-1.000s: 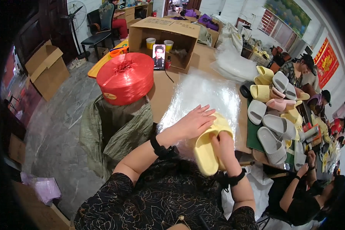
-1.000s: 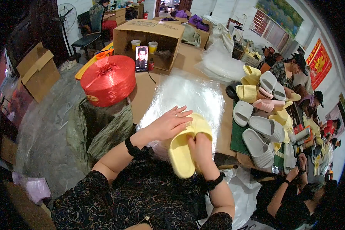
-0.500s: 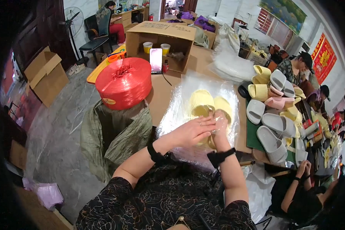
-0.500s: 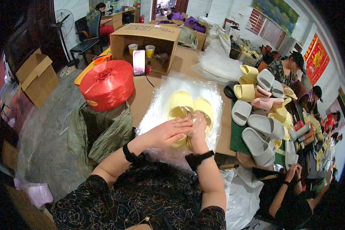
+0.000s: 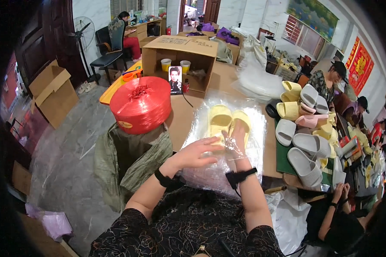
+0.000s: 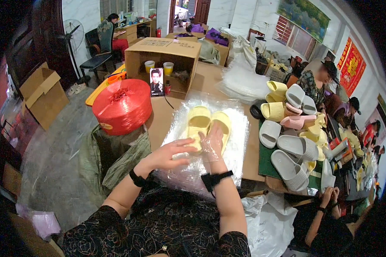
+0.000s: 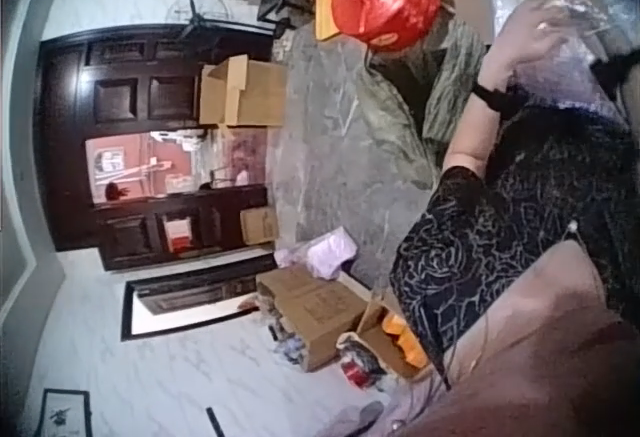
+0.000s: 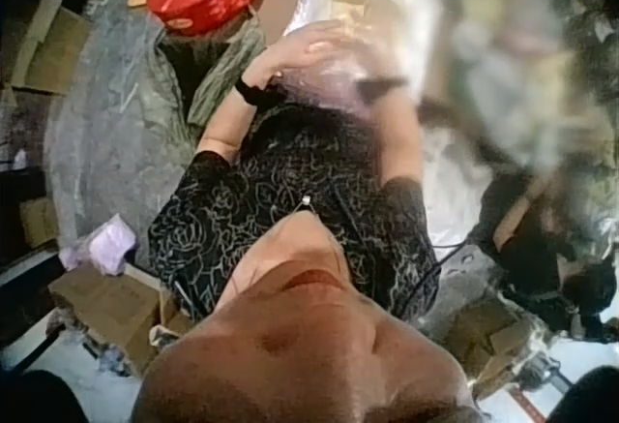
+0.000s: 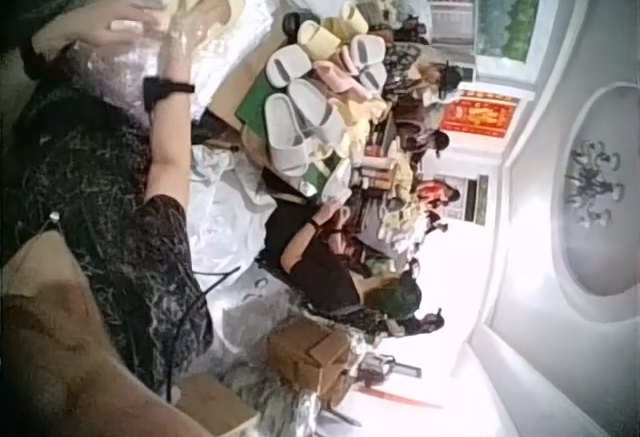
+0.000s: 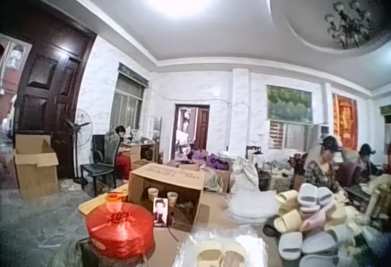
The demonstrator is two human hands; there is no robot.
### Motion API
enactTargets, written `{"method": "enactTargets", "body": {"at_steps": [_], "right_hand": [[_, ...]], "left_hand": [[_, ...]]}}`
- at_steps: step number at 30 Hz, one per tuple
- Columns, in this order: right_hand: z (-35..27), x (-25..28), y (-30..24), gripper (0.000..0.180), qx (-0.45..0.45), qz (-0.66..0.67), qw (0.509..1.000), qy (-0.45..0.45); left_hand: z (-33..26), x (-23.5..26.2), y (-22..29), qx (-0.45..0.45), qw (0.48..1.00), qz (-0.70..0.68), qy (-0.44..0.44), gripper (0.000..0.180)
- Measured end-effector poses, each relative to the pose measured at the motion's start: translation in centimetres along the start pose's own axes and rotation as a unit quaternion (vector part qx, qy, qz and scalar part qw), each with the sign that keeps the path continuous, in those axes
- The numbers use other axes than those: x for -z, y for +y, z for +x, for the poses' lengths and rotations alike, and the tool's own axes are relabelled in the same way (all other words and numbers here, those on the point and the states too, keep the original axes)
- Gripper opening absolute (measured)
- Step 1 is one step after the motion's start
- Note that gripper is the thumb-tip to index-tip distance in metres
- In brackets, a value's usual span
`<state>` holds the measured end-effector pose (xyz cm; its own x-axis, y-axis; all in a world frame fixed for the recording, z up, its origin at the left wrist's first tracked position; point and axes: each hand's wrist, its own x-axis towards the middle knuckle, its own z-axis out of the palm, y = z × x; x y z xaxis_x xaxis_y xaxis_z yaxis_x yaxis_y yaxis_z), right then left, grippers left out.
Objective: Packing molded sandals and shoes with bubble wrap protective sheets at a manufacturing or warehouse station.
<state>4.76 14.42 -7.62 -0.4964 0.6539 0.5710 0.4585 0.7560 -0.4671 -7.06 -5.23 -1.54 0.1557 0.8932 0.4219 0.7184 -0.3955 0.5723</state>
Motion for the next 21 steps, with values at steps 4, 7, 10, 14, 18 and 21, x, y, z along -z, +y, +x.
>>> {"method": "enactTargets", "body": {"at_steps": [4, 7, 10, 14, 18, 21], "right_hand": [[-6.8, 7.8, -4.3, 0.063, 0.100, 0.058, 0.985, -0.128], [-8.6, 16.2, -7.2, 0.026, -0.124, 0.209, 0.930, -0.275], [-9.5, 17.6, -3.3, 0.017, -0.156, 0.175, 0.971, 0.035], [-8.4, 16.4, 3.4, 0.040, -0.174, 0.009, 0.984, 0.034], [-8.9, 13.6, 5.2, 0.054, -0.289, 0.166, 0.934, -0.132], [-9.7, 13.3, 5.4, 0.058, -0.234, 0.284, 0.919, -0.138]], "left_hand": [[-2.8, -0.4, -0.7, 0.038, 0.991, 0.038, 0.126, 0.061], [-3.5, -1.6, -1.4, 0.289, 0.919, 0.047, 0.265, 0.060], [-3.0, -0.3, -0.8, 0.430, 0.885, -0.102, 0.150, 0.064], [-2.1, -0.9, 0.9, 0.414, 0.892, -0.156, 0.097, 0.075], [-3.6, -3.0, -1.9, 0.330, 0.877, -0.291, 0.190, 0.087], [-4.4, -2.6, -3.1, 0.293, 0.882, -0.311, 0.199, 0.086]]}}
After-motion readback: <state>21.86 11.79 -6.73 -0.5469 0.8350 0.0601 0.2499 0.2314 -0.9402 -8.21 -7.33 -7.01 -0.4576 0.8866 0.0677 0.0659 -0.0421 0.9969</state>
